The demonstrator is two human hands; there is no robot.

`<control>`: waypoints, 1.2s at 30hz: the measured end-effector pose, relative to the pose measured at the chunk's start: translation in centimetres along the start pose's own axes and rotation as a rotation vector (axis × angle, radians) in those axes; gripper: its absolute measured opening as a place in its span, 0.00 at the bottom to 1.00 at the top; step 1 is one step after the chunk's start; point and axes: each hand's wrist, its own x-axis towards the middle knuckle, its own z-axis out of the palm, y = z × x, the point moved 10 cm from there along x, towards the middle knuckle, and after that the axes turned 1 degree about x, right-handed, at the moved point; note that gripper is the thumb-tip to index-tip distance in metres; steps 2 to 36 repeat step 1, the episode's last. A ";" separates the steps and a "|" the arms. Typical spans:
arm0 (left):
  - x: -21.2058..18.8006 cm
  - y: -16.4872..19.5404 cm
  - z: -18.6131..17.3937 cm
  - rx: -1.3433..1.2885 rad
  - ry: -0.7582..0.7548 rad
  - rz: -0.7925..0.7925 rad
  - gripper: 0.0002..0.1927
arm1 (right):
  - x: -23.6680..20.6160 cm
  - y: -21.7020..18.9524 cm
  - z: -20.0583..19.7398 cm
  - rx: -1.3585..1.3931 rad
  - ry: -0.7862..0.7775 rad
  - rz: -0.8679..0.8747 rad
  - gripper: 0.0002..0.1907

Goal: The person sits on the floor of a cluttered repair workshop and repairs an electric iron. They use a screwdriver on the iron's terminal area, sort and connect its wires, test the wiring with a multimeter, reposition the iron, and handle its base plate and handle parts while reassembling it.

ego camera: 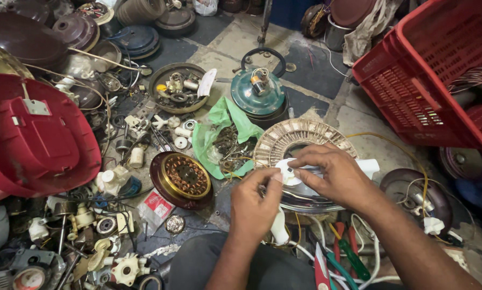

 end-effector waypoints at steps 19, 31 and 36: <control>0.0 -0.2 0.1 0.073 -0.021 -0.058 0.14 | 0.0 0.1 0.0 0.001 -0.003 0.003 0.11; 0.0 -0.2 0.1 0.073 -0.021 -0.058 0.14 | 0.0 0.1 0.0 0.001 -0.003 0.003 0.11; 0.0 -0.2 0.1 0.073 -0.021 -0.058 0.14 | 0.0 0.1 0.0 0.001 -0.003 0.003 0.11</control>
